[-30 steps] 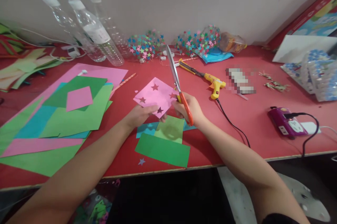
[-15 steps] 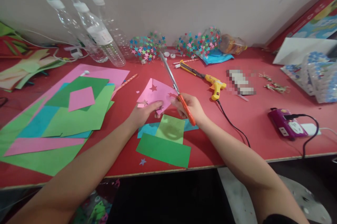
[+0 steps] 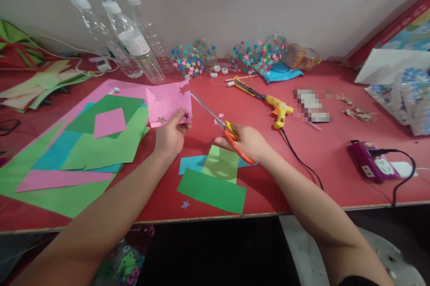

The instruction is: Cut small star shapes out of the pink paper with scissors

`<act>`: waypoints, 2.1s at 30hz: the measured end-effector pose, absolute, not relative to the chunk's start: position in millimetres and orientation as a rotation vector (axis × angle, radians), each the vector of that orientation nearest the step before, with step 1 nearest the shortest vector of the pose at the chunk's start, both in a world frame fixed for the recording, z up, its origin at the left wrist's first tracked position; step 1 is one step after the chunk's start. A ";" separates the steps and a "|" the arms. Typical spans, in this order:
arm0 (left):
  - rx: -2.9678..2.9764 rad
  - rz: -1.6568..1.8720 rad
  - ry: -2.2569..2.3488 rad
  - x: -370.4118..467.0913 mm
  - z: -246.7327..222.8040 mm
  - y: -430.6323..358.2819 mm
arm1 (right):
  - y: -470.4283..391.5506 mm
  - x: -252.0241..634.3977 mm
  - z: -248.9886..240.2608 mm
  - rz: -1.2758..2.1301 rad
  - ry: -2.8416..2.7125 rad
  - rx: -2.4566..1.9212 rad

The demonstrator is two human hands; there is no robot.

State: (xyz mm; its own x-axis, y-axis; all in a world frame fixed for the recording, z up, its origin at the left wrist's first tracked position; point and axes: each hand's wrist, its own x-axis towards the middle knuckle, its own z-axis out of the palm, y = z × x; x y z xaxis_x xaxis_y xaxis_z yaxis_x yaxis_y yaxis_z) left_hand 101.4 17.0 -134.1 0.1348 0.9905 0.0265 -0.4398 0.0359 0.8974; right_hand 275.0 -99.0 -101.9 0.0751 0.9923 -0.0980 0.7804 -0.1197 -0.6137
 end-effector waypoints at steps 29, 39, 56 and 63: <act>1.230 1.145 0.756 97.7 -128.7 -2.1 | -106.3 258.4 -93.5 1.228 -1.549 -1.668; 1.199 1.140 0.751 97.6 -126.4 -2.5 | -105.4 254.9 -98.9 1.229 -1.498 -1.616; 1.219 1.144 0.735 97.5 -126.7 -1.1 | -104.4 257.1 -101.2 1.221 -1.489 -1.637; 1.199 1.156 0.726 98.0 -127.6 -0.7 | -104.1 258.0 -102.4 1.217 -1.492 -1.655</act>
